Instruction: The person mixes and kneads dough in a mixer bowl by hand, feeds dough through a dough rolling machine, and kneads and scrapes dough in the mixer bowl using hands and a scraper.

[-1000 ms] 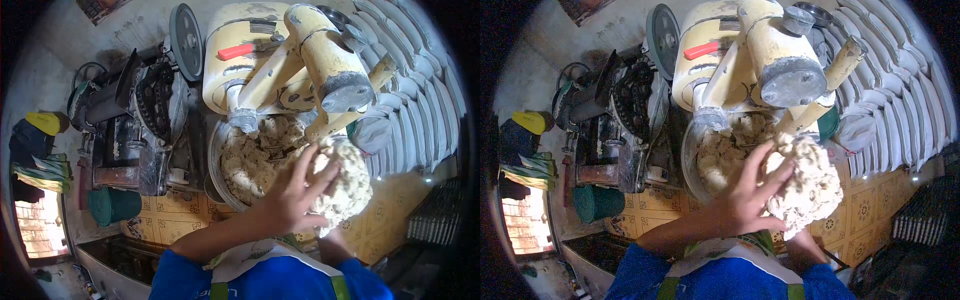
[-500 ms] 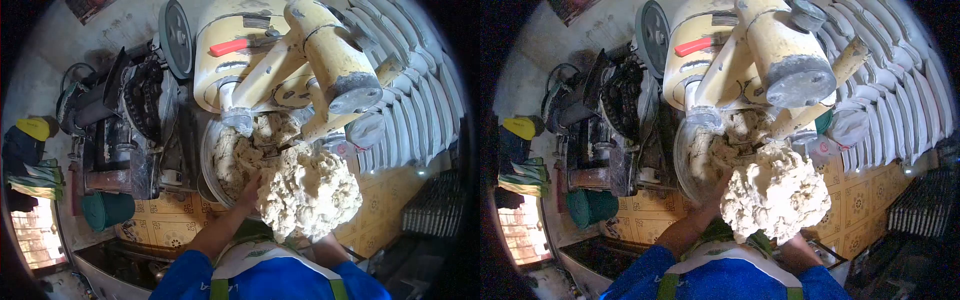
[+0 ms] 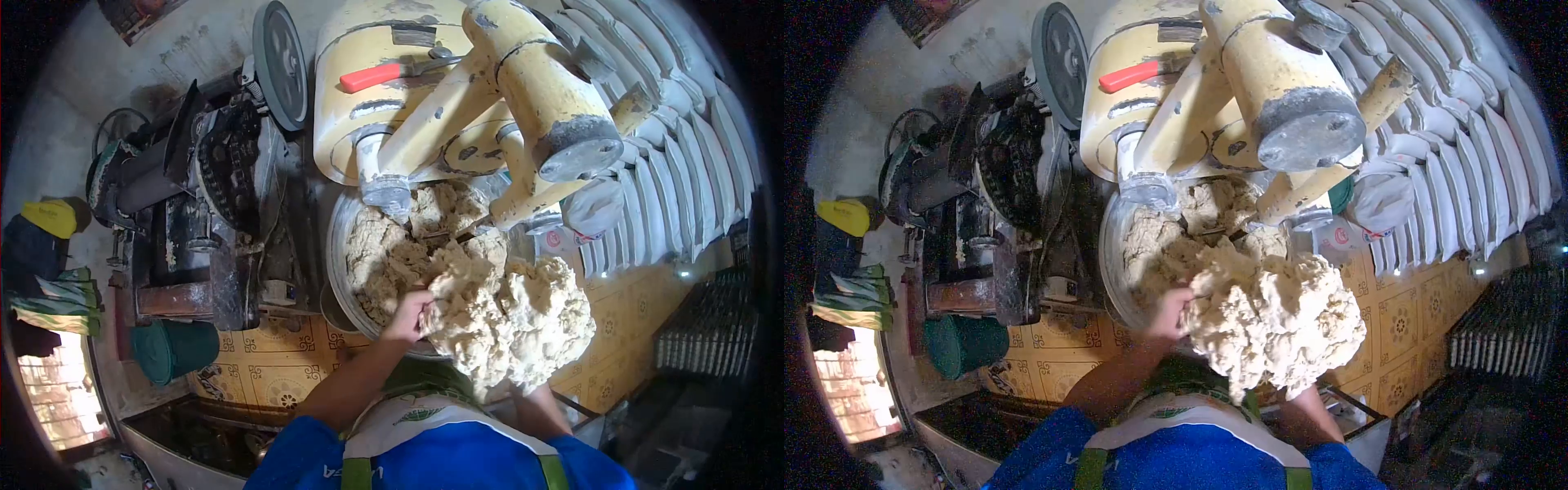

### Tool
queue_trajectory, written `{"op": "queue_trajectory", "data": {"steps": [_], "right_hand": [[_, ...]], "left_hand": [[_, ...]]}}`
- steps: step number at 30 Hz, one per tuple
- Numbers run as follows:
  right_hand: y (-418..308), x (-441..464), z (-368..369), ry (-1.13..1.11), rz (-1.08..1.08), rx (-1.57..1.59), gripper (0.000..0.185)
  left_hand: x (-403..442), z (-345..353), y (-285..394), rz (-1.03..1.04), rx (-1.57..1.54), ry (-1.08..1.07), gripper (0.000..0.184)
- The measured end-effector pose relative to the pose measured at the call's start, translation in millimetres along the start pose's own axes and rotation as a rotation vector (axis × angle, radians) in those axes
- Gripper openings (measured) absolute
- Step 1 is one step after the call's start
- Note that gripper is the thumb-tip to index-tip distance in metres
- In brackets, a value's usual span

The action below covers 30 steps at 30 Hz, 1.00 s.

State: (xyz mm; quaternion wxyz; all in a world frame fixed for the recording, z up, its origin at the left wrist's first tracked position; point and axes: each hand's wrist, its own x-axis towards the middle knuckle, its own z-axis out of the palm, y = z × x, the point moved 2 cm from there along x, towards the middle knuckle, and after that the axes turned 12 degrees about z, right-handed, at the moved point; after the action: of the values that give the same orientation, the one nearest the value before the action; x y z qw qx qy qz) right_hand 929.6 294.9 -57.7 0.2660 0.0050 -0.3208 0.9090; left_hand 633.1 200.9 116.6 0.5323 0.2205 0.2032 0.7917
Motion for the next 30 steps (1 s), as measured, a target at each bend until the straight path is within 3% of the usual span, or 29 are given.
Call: {"op": "queue_trajectory", "data": {"steps": [2,5,6,9,10,13,14,18,21,26,29,30], "right_hand": [[12.1,-6.4,-15.4,-0.012,-0.019,-0.044,0.055],[25.7,15.3,-39.5,-0.035,-0.05,-0.109,0.055],[29.6,24.9,-43.9,-0.046,-0.062,-0.132,0.055],[72.6,63.9,-53.3,-0.057,-0.099,-0.202,0.055],[85.9,61.9,-53.6,-0.053,-0.111,-0.224,0.055],[102.9,64.7,-51.3,-0.054,-0.14,-0.273,0.055],[100.5,68.7,-48.1,-0.005,-0.137,-0.219,0.055],[75.3,89.3,-13.9,0.19,-0.1,-0.01,0.055],[56.9,109.5,18.5,0.318,-0.061,0.146,0.054],[48.6,113.1,83.0,0.51,0.025,0.397,0.055],[44.0,117.0,116.8,0.577,0.122,0.533,0.055],[49.0,121.6,133.1,0.596,0.164,0.569,0.055]], "left_hand": [[6.8,-12.7,3.8,-0.011,-0.03,-0.116,0.052],[21.2,-15.2,15.1,0.182,0.672,-0.12,0.052],[29.4,-6.5,18.6,0.185,0.676,-0.125,0.052],[44.5,37.4,15.4,-0.133,0.412,-0.655,0.041],[44.1,49.1,19.0,-0.143,0.408,-0.659,0.041],[44.8,80.1,34.8,0.004,0.94,-0.866,0.021],[43.9,84.5,37.1,-0.001,0.946,-0.871,0.021],[20.8,96.3,37.0,0.01,1.28,-0.983,0.027],[1.6,105.3,29.0,-0.021,1.624,-1.071,0.047],[-32.8,93.5,75.5,0.045,1.544,-1.03,0.073],[-22.5,102.8,148.0,0.58,2.006,-0.275,0.095],[-28.0,91.4,143.1,0.602,2.026,-0.239,0.095]]}}
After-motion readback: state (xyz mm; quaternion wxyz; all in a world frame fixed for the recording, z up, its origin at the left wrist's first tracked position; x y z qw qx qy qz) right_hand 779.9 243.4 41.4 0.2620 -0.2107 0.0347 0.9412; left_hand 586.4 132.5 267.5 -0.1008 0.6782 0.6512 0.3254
